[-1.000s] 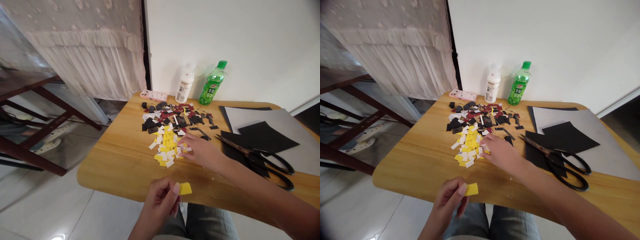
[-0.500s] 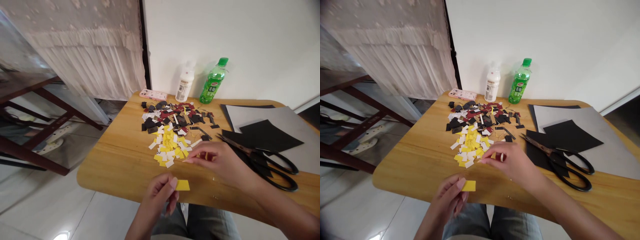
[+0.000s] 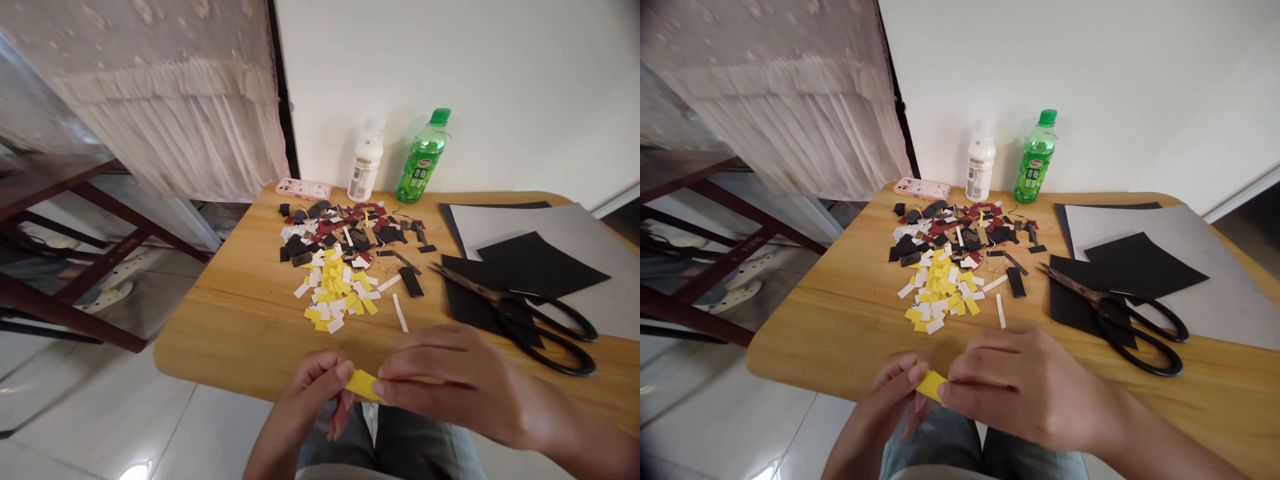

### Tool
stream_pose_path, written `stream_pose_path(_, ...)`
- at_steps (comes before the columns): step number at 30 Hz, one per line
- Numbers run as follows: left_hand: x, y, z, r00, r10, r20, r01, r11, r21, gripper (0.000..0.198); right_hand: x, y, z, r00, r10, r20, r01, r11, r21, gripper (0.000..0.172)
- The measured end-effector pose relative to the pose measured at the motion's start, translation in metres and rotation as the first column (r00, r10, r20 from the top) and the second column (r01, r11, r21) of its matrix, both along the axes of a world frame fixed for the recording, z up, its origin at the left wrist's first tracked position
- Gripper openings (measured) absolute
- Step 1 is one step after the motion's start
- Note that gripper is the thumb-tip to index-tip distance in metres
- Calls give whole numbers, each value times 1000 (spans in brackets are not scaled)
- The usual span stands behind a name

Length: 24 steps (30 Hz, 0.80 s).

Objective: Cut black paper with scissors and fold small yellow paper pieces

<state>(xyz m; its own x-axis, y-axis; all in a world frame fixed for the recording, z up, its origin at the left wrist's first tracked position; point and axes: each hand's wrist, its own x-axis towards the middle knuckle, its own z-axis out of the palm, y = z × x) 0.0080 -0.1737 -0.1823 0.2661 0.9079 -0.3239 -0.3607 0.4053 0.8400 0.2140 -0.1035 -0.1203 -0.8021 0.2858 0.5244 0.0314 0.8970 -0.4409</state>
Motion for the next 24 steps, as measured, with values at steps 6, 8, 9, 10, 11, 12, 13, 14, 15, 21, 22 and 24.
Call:
stream_pose_path(6, -6, -1, 6, 998, -63, -31, 61, 997, -38, 56, -3, -4, 6, 1000, 20, -3, -20, 999, 29, 27)
stream_pose_path(8, -7, -1, 4, 998, -53, -24, 52, 998, -37, 55, -4, -4, 6, 1000, 16, -21, -15, 999, 50, 26)
stream_pose_path(9, -7, -1, 4, 998, -53, -23, 52, 998, -34, 55, -5, -4, 6, 999, 16, -30, -15, 999, 50, 27)
stream_pose_path(10, -7, -1, 3, 998, -63, -22, 62, 998, -31, 55, -5, -4, 6, 999, 17, -35, -15, 999, 46, 29)
stream_pose_path(11, -8, -1, 2, 997, -76, -23, 76, 997, -26, 55, -5, -4, 7, 999, 22, -28, -21, 999, 29, 32)
stream_pose_path(12, -8, -1, 1, 996, -89, -27, 88, 996, -18, 56, -5, -4, 8, 999, 30, -12, -30, 999, 13, 34)
stream_pose_path(13, -8, 0, 1, 995, -98, -33, 98, 995, -10, 57, -5, -3, 9, 999, 42, 14, -42, 999, 3, 36)
stream_pose_path(14, -8, 0, 1, 994, -107, -38, 107, 994, -2, 57, -5, -3, 11, 998, 51, 37, -51, 999, -1, 37)
stream_pose_path(15, -7, 0, 1, 993, -109, -48, 109, 994, 4, 58, -4, -2, 13, 996, 60, 59, -61, 998, 4, 37)
stream_pose_path(21, -4, 1, 5, 983, -136, -124, 136, 991, -14, 59, -1, 2, 22, 982, 83, 172, -64, 992, -111, 15)
stream_pose_path(22, -4, 1, 6, 981, -142, -129, 140, 990, -19, 59, -1, 2, 21, 982, 76, 170, -47, 984, -171, 13)
stream_pose_path(24, -2, 2, 8, 980, -137, -144, 137, 990, -14, 59, -1, 3, 18, 987, 60, 150, -17, 962, -273, 13)
